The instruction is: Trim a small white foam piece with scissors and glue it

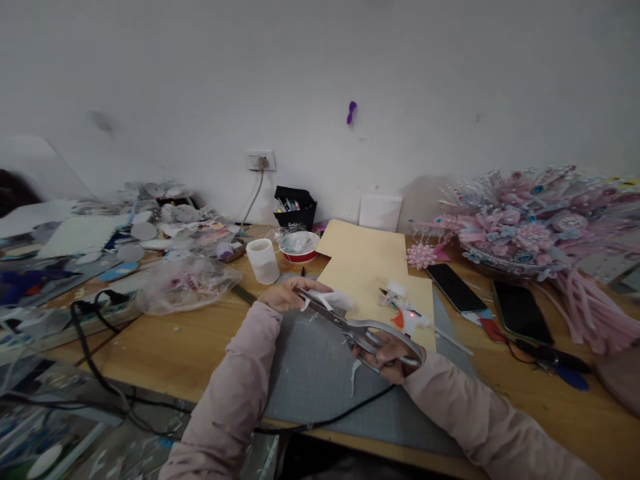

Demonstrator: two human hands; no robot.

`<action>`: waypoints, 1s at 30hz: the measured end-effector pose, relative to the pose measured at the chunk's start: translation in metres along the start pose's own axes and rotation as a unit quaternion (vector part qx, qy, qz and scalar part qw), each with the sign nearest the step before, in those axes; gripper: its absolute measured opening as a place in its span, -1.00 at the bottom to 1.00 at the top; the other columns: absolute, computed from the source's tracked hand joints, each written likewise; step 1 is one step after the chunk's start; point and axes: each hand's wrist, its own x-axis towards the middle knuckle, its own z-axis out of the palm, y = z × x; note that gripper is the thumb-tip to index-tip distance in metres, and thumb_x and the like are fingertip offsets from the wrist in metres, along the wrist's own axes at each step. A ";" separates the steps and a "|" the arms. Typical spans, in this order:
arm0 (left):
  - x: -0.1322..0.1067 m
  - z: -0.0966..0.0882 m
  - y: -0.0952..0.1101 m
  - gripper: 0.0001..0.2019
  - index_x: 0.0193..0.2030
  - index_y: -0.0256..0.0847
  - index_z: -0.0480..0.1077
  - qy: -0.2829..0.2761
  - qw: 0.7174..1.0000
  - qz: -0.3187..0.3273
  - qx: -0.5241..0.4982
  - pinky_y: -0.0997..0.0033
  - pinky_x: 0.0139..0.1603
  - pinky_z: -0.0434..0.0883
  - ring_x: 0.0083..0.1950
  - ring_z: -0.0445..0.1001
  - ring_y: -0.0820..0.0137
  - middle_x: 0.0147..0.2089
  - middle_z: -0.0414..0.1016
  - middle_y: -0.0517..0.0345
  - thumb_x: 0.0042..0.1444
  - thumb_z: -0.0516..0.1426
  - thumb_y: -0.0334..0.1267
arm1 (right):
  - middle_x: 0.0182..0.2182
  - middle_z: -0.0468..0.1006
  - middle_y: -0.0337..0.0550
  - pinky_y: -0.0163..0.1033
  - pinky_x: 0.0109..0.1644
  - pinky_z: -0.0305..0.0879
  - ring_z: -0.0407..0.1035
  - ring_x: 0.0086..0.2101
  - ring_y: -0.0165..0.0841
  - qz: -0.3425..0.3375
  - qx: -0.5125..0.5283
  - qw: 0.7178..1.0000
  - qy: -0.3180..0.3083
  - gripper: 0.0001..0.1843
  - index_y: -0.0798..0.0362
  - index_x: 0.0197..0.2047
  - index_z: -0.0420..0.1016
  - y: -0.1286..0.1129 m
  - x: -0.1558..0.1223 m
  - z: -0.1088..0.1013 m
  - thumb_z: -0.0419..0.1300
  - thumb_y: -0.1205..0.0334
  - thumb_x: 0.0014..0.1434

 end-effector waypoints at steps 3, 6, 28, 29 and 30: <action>0.000 -0.001 -0.001 -0.39 -0.13 -0.39 0.43 0.003 1.000 -0.004 0.001 0.51 -0.35 0.33 -0.29 0.49 0.26 -0.24 0.53 -0.10 -0.50 0.31 -0.41 | -0.61 0.22 -0.37 -0.50 -0.82 -0.33 -0.19 -0.78 -0.74 0.002 0.007 1.000 -0.005 -0.64 0.23 -0.19 0.41 -0.001 0.000 0.002 0.24 0.27 -0.09; 0.000 -0.003 -0.002 -0.39 -0.12 -0.40 0.43 0.000 1.000 -0.001 -0.002 0.51 -0.34 0.32 -0.29 0.48 0.26 -0.23 0.52 -0.10 -0.50 0.30 -0.43 | -0.60 0.22 -0.39 -0.51 -0.83 -0.32 -0.18 -0.79 -0.75 0.015 0.009 1.000 -0.017 -0.63 0.22 -0.17 0.39 -0.001 0.000 0.000 0.25 0.27 -0.09; 0.031 -0.008 -0.006 -0.44 -0.11 -0.25 0.33 0.497 0.842 0.210 -0.018 0.60 -0.44 0.27 -0.34 0.34 0.51 -0.18 0.39 0.09 -0.39 0.09 -0.60 | -0.67 0.11 -0.46 -0.51 -0.83 -0.30 -0.18 -0.82 -0.73 -0.102 0.003 0.986 0.130 -0.65 0.12 -0.24 0.39 -0.007 0.005 0.003 0.29 0.24 -0.15; 0.032 -0.010 -0.008 -0.41 -0.09 -0.21 0.32 0.522 0.825 0.216 -0.005 0.62 -0.44 0.26 -0.30 0.34 0.50 -0.13 0.36 0.10 -0.40 0.08 -0.61 | -0.67 0.10 -0.47 -0.51 -0.83 -0.29 -0.18 -0.82 -0.73 -0.094 0.006 0.985 0.143 -0.64 0.11 -0.23 0.38 -0.007 0.005 0.001 0.29 0.22 -0.15; 0.032 -0.013 -0.010 -0.37 -0.06 -0.17 0.30 0.532 0.816 0.226 0.009 0.63 -0.44 0.25 -0.26 0.33 0.49 -0.11 0.33 0.10 -0.40 0.07 -0.61 | -0.67 0.10 -0.47 -0.51 -0.83 -0.28 -0.17 -0.82 -0.72 -0.091 0.007 0.983 0.157 -0.62 0.10 -0.22 0.38 -0.007 0.006 0.000 0.29 0.21 -0.16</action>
